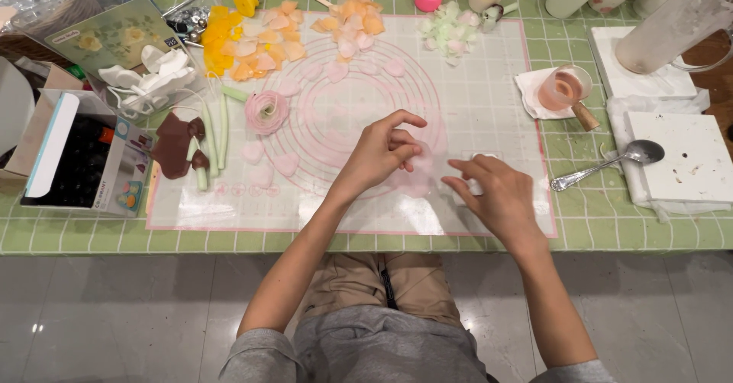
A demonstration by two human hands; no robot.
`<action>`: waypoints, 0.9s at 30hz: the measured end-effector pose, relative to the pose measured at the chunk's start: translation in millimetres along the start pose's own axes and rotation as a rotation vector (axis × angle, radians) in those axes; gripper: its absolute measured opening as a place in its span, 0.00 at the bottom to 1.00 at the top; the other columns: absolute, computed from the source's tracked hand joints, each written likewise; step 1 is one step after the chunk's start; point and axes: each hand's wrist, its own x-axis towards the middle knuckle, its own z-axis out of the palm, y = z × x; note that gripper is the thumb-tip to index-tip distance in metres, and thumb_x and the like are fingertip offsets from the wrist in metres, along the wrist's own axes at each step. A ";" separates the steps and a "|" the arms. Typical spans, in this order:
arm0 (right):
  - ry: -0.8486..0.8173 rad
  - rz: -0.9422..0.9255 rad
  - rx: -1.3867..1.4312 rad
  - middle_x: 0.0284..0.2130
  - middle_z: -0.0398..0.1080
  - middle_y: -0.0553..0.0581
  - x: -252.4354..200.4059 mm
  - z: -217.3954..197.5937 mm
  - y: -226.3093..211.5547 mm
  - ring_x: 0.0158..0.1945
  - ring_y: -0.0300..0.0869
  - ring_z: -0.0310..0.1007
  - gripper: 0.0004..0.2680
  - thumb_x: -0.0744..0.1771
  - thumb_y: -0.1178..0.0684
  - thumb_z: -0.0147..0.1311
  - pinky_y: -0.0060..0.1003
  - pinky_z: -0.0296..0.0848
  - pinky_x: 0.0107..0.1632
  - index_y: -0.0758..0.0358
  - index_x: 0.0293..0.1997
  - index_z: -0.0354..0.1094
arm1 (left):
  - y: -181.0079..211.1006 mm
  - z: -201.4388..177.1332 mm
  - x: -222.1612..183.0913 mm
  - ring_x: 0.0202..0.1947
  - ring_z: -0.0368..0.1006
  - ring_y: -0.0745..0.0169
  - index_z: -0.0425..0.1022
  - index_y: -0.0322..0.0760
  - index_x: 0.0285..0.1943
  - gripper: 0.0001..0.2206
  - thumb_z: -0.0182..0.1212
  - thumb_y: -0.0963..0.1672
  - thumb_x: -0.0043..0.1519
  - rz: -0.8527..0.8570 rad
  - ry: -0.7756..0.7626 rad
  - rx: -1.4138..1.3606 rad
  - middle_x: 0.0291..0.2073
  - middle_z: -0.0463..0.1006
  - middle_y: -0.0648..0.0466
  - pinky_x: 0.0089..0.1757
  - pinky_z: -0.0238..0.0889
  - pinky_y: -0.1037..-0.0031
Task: Molding small heart-shaped wax pieces using a silicone mold and pink wax sheets.
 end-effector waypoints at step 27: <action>0.235 -0.232 0.148 0.27 0.73 0.50 12.3 37.2 -20.8 0.30 0.41 0.71 0.03 0.64 0.57 0.67 0.37 0.69 0.32 0.61 0.36 0.78 | 10.0 -0.8 -14.3 0.20 0.74 0.72 0.73 0.33 0.54 0.12 0.64 0.42 0.64 0.003 0.081 0.057 0.22 0.79 0.53 0.25 0.64 0.77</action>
